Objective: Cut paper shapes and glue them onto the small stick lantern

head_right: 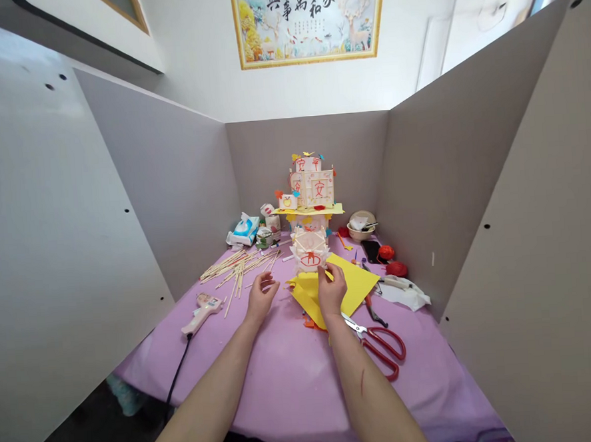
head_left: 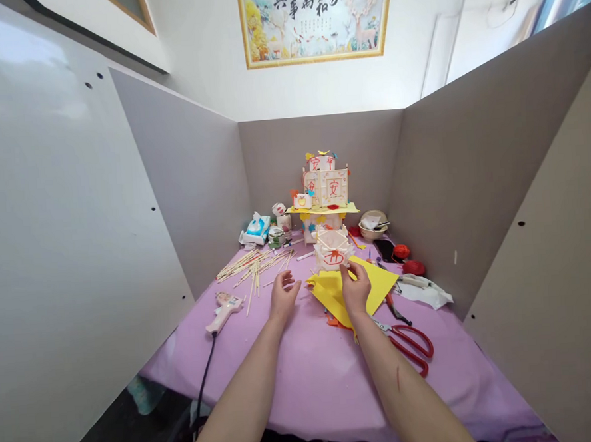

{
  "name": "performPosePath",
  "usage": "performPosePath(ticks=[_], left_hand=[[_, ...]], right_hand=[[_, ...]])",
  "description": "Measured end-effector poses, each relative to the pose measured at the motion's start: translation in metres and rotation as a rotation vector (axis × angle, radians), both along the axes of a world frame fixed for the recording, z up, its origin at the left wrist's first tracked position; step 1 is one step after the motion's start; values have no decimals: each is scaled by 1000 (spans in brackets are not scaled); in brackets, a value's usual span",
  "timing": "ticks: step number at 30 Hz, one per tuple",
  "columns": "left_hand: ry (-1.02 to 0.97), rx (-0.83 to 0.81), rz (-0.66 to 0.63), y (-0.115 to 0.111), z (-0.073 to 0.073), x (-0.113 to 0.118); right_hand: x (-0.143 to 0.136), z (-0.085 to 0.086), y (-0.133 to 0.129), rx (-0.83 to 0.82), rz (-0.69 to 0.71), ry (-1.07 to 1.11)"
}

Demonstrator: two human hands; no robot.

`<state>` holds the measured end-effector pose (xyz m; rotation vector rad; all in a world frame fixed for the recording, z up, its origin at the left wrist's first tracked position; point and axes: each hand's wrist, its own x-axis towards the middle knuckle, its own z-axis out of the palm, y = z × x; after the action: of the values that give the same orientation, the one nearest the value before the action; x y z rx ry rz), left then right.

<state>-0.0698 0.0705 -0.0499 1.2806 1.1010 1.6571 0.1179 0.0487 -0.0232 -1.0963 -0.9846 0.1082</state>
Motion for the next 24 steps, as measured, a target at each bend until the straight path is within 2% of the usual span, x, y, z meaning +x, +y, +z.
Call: performPosePath(ticks=[5, 12, 17, 24], left_hand=[[156, 58, -79, -2, -1, 4], [100, 77, -270, -6, 3, 5], [87, 38, -238, -5, 6, 4], [99, 48, -297, -5, 11, -3]], right_hand=[[-17, -1, -7, -90, 171, -18], [-30, -1, -12, -145, 273, -7], [-31, 0, -13, -161, 281, -29], [-33, 0, -14, -180, 310, -67]])
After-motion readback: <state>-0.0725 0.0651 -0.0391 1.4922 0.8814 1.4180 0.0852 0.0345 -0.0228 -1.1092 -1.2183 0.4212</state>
